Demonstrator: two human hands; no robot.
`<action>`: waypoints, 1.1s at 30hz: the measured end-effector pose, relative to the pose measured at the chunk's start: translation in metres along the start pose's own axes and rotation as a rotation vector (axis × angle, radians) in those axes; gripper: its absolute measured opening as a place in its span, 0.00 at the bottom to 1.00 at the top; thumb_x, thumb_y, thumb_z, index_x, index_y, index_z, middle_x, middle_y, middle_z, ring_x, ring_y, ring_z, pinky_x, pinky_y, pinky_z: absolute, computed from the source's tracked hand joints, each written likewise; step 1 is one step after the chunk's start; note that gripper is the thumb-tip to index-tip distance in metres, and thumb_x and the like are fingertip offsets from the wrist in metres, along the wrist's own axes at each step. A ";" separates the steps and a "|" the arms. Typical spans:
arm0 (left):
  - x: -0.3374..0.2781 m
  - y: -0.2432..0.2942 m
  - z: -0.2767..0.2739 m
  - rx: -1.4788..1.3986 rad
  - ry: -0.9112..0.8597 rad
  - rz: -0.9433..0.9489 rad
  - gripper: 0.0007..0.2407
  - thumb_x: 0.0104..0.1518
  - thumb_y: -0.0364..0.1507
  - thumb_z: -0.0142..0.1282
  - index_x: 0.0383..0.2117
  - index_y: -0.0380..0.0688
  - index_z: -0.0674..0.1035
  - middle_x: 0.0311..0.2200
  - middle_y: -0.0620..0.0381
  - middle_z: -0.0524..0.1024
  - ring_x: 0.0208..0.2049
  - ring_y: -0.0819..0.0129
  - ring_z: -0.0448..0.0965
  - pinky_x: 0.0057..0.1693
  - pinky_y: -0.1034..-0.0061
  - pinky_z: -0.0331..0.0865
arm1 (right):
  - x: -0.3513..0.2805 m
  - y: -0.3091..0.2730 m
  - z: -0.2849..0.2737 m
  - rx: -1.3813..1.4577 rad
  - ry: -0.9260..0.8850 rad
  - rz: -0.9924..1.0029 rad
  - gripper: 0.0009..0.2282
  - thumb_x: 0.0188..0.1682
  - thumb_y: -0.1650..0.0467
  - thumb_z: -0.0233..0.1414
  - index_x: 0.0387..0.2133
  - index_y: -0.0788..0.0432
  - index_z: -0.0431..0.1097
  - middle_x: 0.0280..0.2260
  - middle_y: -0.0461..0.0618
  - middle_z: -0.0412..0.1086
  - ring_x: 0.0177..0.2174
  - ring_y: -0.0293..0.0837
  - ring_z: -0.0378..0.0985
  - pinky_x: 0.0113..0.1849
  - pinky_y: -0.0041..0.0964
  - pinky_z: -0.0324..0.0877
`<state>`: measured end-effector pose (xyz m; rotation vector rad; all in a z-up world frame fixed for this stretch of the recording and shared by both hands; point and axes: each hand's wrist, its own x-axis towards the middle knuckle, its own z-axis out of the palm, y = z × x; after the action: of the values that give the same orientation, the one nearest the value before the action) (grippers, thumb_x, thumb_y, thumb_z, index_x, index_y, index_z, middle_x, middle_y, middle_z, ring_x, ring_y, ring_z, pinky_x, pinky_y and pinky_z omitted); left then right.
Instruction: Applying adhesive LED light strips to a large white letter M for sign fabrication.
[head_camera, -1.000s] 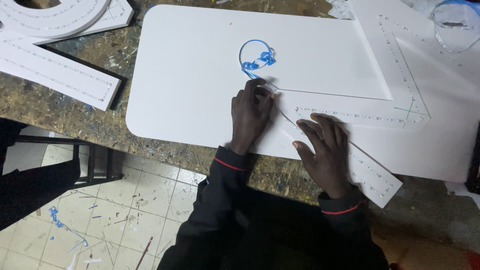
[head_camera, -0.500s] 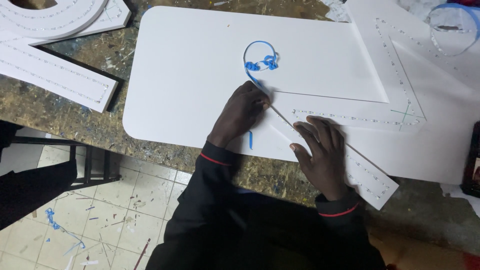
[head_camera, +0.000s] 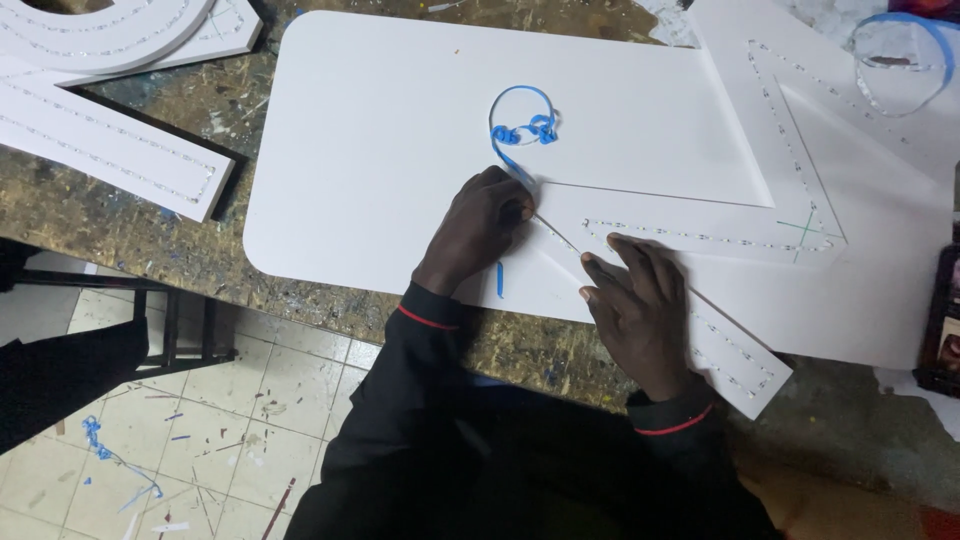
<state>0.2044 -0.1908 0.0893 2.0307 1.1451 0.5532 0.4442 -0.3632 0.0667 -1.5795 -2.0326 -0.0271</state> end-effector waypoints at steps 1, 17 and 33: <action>0.001 -0.001 0.001 0.000 0.001 0.001 0.07 0.65 0.22 0.62 0.45 0.45 0.88 0.46 0.39 0.81 0.47 0.38 0.85 0.52 0.49 0.77 | 0.003 -0.004 -0.002 -0.001 0.001 -0.001 0.15 0.64 0.61 0.58 0.60 0.48 0.81 0.64 0.58 0.72 0.65 0.66 0.72 0.62 0.64 0.63; 0.003 0.004 -0.007 -0.053 -0.013 -0.117 0.09 0.62 0.24 0.65 0.46 0.42 0.88 0.48 0.37 0.84 0.50 0.35 0.88 0.52 0.48 0.83 | 0.040 -0.037 0.008 -0.250 -0.025 0.004 0.19 0.64 0.52 0.53 0.64 0.40 0.77 0.58 0.53 0.68 0.63 0.62 0.68 0.55 0.65 0.59; -0.007 0.009 0.000 -0.135 0.019 -0.165 0.12 0.63 0.26 0.62 0.51 0.41 0.76 0.41 0.38 0.81 0.46 0.33 0.88 0.45 0.44 0.78 | 0.048 -0.044 0.022 -0.154 0.090 0.134 0.32 0.56 0.54 0.64 0.70 0.56 0.69 0.66 0.69 0.62 0.67 0.75 0.62 0.58 0.72 0.56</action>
<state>0.2055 -0.2002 0.0964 1.8013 1.2393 0.5520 0.3882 -0.3264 0.0829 -1.7733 -1.8900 -0.2043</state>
